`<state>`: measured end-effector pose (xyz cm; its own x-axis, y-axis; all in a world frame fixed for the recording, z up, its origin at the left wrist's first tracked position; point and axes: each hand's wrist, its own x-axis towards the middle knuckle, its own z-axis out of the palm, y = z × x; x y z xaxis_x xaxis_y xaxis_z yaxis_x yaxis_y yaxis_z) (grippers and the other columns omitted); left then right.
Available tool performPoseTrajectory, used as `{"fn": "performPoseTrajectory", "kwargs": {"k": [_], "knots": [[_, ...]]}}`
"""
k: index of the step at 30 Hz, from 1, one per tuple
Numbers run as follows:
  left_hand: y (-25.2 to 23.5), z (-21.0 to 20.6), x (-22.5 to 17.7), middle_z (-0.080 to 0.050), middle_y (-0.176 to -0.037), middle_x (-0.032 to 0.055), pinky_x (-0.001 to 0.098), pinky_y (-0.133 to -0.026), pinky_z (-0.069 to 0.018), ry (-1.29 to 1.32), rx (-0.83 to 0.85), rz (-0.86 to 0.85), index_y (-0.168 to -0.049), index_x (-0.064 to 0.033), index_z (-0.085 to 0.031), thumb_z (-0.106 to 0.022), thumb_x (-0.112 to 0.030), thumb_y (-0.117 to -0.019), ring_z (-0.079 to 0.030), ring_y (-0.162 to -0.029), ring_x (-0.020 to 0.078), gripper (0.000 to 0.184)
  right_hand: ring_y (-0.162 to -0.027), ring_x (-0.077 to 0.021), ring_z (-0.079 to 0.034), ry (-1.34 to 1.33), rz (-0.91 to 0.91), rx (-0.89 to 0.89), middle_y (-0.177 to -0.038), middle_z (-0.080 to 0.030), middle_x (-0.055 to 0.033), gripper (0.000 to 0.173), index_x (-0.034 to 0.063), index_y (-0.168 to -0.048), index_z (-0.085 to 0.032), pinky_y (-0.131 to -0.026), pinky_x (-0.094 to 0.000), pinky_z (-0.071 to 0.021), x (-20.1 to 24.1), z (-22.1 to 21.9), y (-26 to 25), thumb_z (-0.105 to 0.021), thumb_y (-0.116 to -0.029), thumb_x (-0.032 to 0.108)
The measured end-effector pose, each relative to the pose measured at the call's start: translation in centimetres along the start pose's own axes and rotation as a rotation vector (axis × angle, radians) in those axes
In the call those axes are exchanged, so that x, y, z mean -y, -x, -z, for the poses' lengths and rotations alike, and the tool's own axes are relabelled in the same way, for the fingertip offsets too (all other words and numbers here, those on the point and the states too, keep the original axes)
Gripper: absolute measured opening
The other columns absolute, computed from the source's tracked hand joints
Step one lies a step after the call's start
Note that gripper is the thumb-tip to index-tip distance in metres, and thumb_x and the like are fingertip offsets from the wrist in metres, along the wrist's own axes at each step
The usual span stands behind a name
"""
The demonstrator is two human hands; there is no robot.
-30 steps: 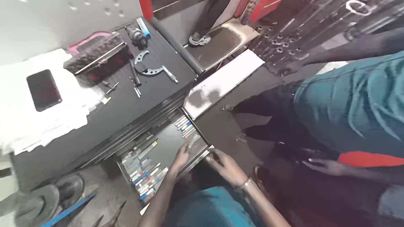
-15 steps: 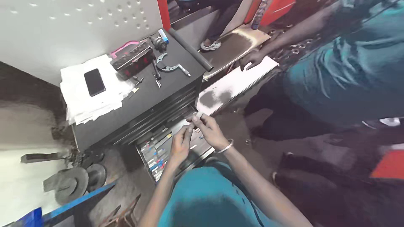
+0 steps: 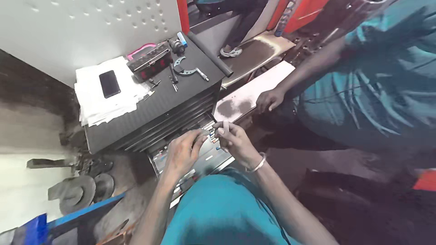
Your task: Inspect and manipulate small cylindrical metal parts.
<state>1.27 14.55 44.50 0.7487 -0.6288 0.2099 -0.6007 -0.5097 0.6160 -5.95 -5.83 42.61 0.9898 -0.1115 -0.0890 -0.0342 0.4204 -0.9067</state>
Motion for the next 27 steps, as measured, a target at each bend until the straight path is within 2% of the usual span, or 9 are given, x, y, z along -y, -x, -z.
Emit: {"fn": "performPoseTrajectory", "kwargs": {"k": [3,5,8,11,18,27], "knots": [[0.1,0.6,-0.4,-0.075,-0.104,0.0033,0.0394,-0.077,-0.0600,-0.021,-0.008,-0.081,-0.121,-0.0146,-0.072,-0.049,-0.039,-0.1070,-0.072,-0.088,0.0153,0.036,-0.055,-0.0047,-0.052,0.018,0.124,-0.054,-0.096,-0.070,-0.0083,0.029,-0.0027,-0.119,-0.066,-0.047,-0.0202,-0.0461,-0.2,-1.8,1.0,-0.069,-0.0964,0.015],[0.2,0.9,-0.5,-0.073,-0.102,0.0021,0.0341,-0.078,-0.0592,0.052,-0.015,-0.136,-0.120,-0.0141,-0.071,-0.049,-0.039,-0.1077,-0.070,-0.088,0.0113,0.036,-0.056,-0.0038,-0.054,0.077,0.211,-0.106,-0.092,-0.071,-0.0061,0.021,-0.0020,-0.111,-0.069,-0.048,-0.0195,-0.0473,0.5,-2.8,1.7,-0.073,-0.0928,0.008],[0.4,0.9,-0.6,-0.067,-0.096,0.0010,0.0230,-0.077,-0.0549,0.305,-0.026,-0.231,-0.117,-0.0098,-0.068,-0.046,-0.041,-0.1084,-0.063,-0.084,0.0036,0.039,-0.071,-0.0017,-0.059,0.172,0.387,-0.029,-0.106,-0.070,-0.0051,0.019,-0.0013,-0.109,-0.072,-0.059,-0.0171,-0.0518,2.2,-3.6,2.7,-0.074,-0.0910,0.005],[0.7,0.9,-1.3,-0.060,-0.092,-0.0022,0.0161,-0.076,-0.0511,0.569,-0.031,-0.331,-0.116,-0.0099,-0.063,-0.044,-0.043,-0.1088,-0.058,-0.084,-0.0020,0.039,-0.088,-0.0033,-0.064,0.234,0.500,0.079,-0.110,-0.068,-0.0049,0.020,0.0013,-0.109,-0.072,-0.070,-0.0170,-0.0558,4.0,-4.8,3.5,-0.076,-0.0906,0.007],[1.2,2.4,-2.8,-0.056,-0.091,-0.0052,0.0117,-0.077,-0.0471,0.735,-0.050,-0.434,-0.117,-0.0146,-0.060,-0.039,-0.043,-0.1097,-0.055,-0.085,-0.0057,0.036,-0.092,-0.0022,-0.062,0.257,0.539,0.199,-0.107,-0.065,-0.0033,0.022,0.0019,-0.112,-0.071,-0.075,-0.0149,-0.0545,6.1,-6.8,4.4,-0.075,-0.0934,0.012],[1.8,3.1,-3.2,-0.057,-0.093,-0.0061,0.0108,-0.076,-0.0461,0.826,-0.046,-0.469,-0.117,-0.0161,-0.060,-0.040,-0.040,-0.1103,-0.054,-0.085,-0.0062,0.033,-0.092,0.0001,-0.060,0.248,0.549,0.300,-0.110,-0.063,-0.0019,0.031,0.0023,-0.120,-0.068,-0.077,-0.0128,-0.0537,7.0,-7.7,5.0,-0.075,-0.0943,0.017]]}}
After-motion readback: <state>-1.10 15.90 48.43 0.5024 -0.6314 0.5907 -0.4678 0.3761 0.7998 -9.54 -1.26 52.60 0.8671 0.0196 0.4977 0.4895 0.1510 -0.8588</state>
